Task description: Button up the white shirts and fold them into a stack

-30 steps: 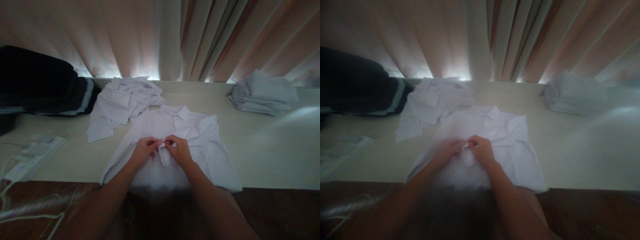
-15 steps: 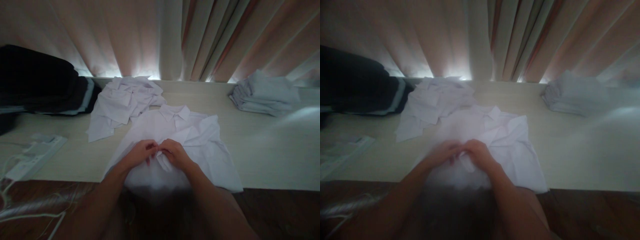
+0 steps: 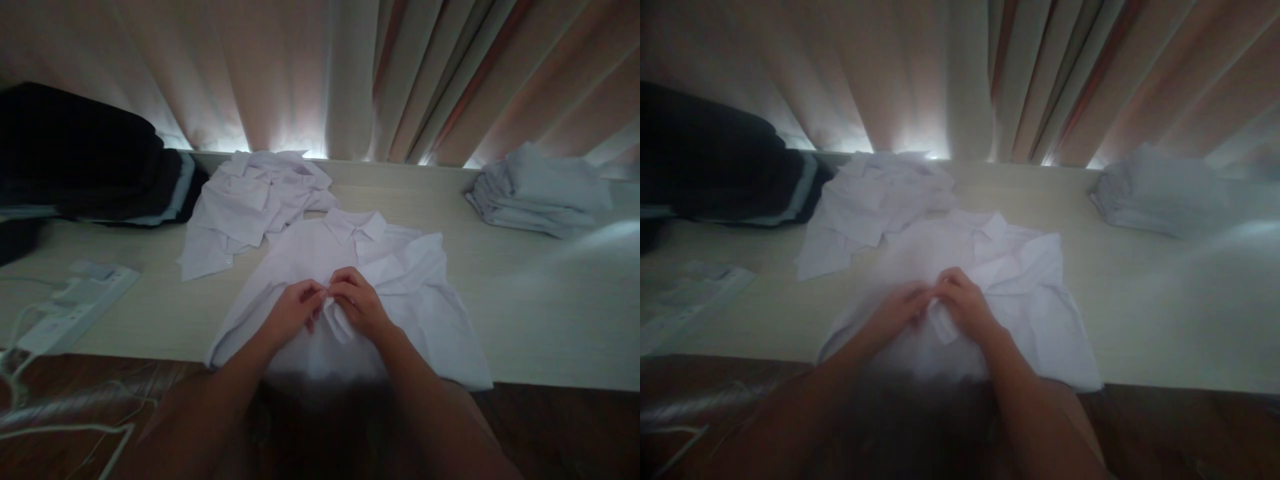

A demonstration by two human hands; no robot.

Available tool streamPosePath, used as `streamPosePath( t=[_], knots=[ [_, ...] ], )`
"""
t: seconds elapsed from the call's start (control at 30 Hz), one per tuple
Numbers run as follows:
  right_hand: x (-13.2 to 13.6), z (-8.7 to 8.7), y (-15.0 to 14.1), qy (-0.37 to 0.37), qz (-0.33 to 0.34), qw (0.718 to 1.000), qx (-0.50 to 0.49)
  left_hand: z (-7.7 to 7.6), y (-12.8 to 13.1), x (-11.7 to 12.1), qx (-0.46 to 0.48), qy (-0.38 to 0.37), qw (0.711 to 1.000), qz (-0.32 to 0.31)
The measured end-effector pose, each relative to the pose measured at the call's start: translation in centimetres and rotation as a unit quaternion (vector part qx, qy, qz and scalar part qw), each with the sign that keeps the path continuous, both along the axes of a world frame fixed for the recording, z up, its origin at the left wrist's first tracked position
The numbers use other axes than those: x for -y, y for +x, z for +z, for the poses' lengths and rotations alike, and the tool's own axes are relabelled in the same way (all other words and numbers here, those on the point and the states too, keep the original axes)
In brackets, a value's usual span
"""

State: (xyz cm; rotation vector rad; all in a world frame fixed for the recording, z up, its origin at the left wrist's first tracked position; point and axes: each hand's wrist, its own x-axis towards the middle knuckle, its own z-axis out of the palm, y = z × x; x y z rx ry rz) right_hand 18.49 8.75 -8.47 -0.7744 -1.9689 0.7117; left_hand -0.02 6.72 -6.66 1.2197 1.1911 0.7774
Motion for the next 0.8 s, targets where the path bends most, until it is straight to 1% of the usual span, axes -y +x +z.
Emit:
streamPosePath(
  t=[0.07, 0.13, 0.3, 0.47, 0.57, 0.63, 0.67, 0.73, 0.8],
  knots=[
    [0.0, 0.0, 0.0, -0.005, -0.006, 1.0, -0.005, 0.3, -0.1, 0.0, -0.055, 0.05, 0.997, -0.011],
    [0.1, 0.1, 0.0, -0.007, -0.009, 1.0, -0.007, 0.4, -0.4, 0.0, -0.079, 0.067, 0.994, -0.035],
    [0.3, 0.4, 0.0, -0.014, -0.002, 1.0, 0.003, 0.5, -0.8, -0.1, -0.083, 0.074, 0.99, -0.083],
    [0.1, 0.3, -0.4, -0.03, -0.019, 0.999, 0.007, 0.1, -0.5, -0.1, -0.083, 0.077, 0.99, -0.081],
    [0.7, 0.0, -0.6, -0.059, -0.062, 0.996, -0.026, -0.2, -0.1, -0.1, -0.045, 0.052, 0.996, -0.054],
    [1.6, -0.2, -0.5, -0.093, -0.093, 0.991, -0.037, -0.2, 0.2, -0.1, -0.009, 0.036, 0.999, -0.007],
    [2.2, -0.3, -0.5, -0.1, -0.101, 0.99, -0.021, 0.0, 0.3, 0.0, 0.008, 0.029, 0.999, 0.025],
    [3.6, -0.2, -0.6, -0.078, -0.102, 0.99, 0.053, 0.4, 0.7, 0.0, 0.036, 0.022, 0.996, 0.079],
    [4.6, 0.0, -0.9, -0.034, -0.123, 0.983, 0.128, 1.0, 1.2, 0.1, 0.06, 0.03, 0.994, 0.09]
  ],
)
